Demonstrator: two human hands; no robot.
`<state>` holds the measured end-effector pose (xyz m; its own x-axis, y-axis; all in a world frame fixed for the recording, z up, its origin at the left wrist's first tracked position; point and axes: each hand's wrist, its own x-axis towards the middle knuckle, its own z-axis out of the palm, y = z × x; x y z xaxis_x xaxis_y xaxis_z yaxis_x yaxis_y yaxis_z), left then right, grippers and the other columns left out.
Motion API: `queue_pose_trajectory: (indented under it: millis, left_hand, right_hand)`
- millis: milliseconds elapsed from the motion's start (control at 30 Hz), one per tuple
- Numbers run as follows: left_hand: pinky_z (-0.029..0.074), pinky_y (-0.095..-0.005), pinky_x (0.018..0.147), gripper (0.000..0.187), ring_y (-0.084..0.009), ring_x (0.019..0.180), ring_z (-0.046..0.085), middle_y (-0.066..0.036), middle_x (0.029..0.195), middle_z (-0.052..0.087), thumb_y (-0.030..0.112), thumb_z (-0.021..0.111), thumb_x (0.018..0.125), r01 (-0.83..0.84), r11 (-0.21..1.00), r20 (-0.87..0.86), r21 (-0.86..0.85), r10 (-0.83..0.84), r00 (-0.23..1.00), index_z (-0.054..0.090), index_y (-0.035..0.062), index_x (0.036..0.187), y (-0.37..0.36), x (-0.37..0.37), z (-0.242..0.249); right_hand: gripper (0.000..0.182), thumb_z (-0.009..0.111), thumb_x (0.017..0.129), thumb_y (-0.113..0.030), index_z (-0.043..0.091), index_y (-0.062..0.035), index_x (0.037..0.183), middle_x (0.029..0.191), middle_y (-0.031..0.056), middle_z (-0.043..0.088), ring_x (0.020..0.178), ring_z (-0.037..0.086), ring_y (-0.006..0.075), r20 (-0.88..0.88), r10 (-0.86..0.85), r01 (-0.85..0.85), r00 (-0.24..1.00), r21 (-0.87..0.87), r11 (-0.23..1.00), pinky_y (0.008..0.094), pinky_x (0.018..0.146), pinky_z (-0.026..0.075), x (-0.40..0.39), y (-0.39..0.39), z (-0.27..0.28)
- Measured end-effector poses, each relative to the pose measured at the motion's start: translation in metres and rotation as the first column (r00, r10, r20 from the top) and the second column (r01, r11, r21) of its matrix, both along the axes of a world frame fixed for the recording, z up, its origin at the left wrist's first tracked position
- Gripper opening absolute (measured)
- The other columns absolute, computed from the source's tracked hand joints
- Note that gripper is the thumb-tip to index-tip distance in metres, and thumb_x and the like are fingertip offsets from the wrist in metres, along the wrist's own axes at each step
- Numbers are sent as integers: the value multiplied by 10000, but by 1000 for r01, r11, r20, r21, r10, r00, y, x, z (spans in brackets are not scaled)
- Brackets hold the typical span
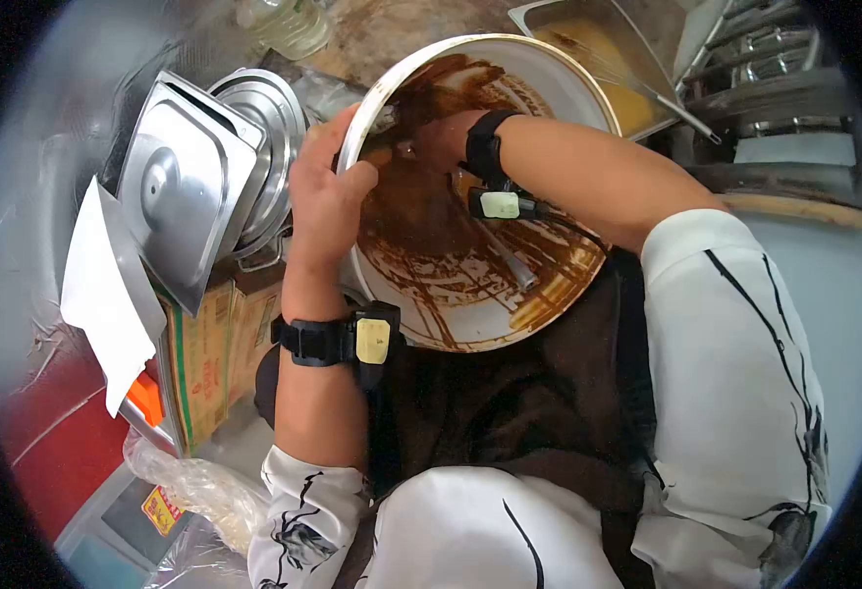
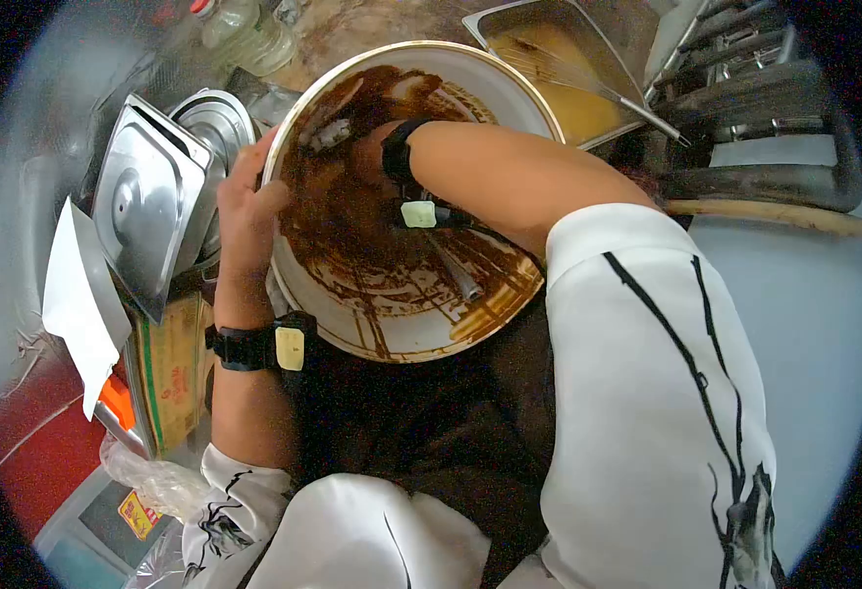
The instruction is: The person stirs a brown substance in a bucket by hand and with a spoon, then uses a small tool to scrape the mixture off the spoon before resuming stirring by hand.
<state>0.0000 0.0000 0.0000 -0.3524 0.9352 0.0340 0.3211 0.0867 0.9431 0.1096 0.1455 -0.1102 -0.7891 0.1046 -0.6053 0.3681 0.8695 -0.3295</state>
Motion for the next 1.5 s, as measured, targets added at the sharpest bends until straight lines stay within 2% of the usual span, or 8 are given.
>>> queue_pose_trajectory:
  millis: [600, 800, 900, 1200, 1267, 1300, 1367, 1500]
  left_hand:
    - [422, -250, 797, 513, -178, 827, 538, -97, 896, 556, 84, 531, 654, -30, 997, 73, 70, 25, 997, 603, 5, 1156, 3, -8, -8]
    - [414, -252, 774, 518, -170, 801, 514, -77, 861, 539, 73, 527, 645, -25, 999, 16, 27, 25, 1000, 604, 4, 1153, 1, -8, -5]
    - [408, -254, 765, 525, -167, 796, 502, -70, 846, 528, 72, 523, 640, -18, 1000, -81, 8, 19, 997, 604, 8, 1154, 2, -8, -1]
    - [401, -245, 776, 534, -157, 790, 483, -59, 831, 506, 83, 531, 630, 0, 998, 59, 57, -3, 998, 608, 20, 1154, 2, -13, -13]
    - [401, -246, 780, 528, -158, 786, 483, -64, 830, 509, 82, 532, 630, 17, 998, 102, 63, -24, 995, 611, 20, 1149, 2, -13, -10]
    - [401, -246, 780, 528, -158, 786, 483, -64, 830, 509, 82, 532, 630, 8, 998, 99, 64, -15, 995, 611, 20, 1149, 2, -13, -8]
    - [402, -247, 782, 528, -160, 787, 487, -66, 833, 515, 78, 532, 628, 3, 998, 43, 65, -6, 999, 612, 17, 1146, 3, -11, -5]
    - [403, -246, 781, 531, -165, 794, 498, -72, 834, 523, 64, 525, 628, -15, 998, 80, 65, 10, 997, 611, 26, 1150, 3, -9, -5]
  right_hand:
    - [235, 567, 800, -161, 676, -9, 942, 914, 182, 651, 810, 613, 335, 120, 269, -283, 956, 124, 951, 468, 685, 494, 29, -5, -30]
    - [212, 677, 665, -97, 688, 3, 852, 840, 213, 656, 789, 648, 362, -337, -333, 365, 880, 33, 930, 439, 680, 517, 14, -12, 7]
    - [215, 692, 655, -101, 687, 1, 844, 846, 205, 658, 806, 646, 355, -333, 54, 24, 941, 226, 974, 446, 674, 516, -10, -10, 0]
    - [246, 676, 670, -134, 666, -80, 909, 796, 142, 648, 725, 598, 354, -290, -179, 151, 940, -116, 982, 442, 669, 498, -61, 11, -95]
    - [145, 586, 776, -116, 654, -48, 885, 742, 126, 634, 646, 588, 304, -668, -628, 39, 400, -672, 740, 413, 588, 496, -37, -23, -72]
    - [145, 586, 776, -116, 654, -48, 885, 742, 126, 634, 646, 588, 304, -670, -623, 30, 404, -671, 741, 413, 588, 496, -35, -34, -49]
    - [174, 449, 895, -149, 566, -30, 847, 654, 74, 545, 559, 515, 206, 463, -837, 385, 291, -858, -341, 352, 521, 451, -31, -50, 12]
    - [224, 400, 932, -155, 538, -35, 804, 664, 88, 557, 581, 551, 194, 682, -719, 197, 135, -730, -655, 326, 569, 486, -19, -49, 20]
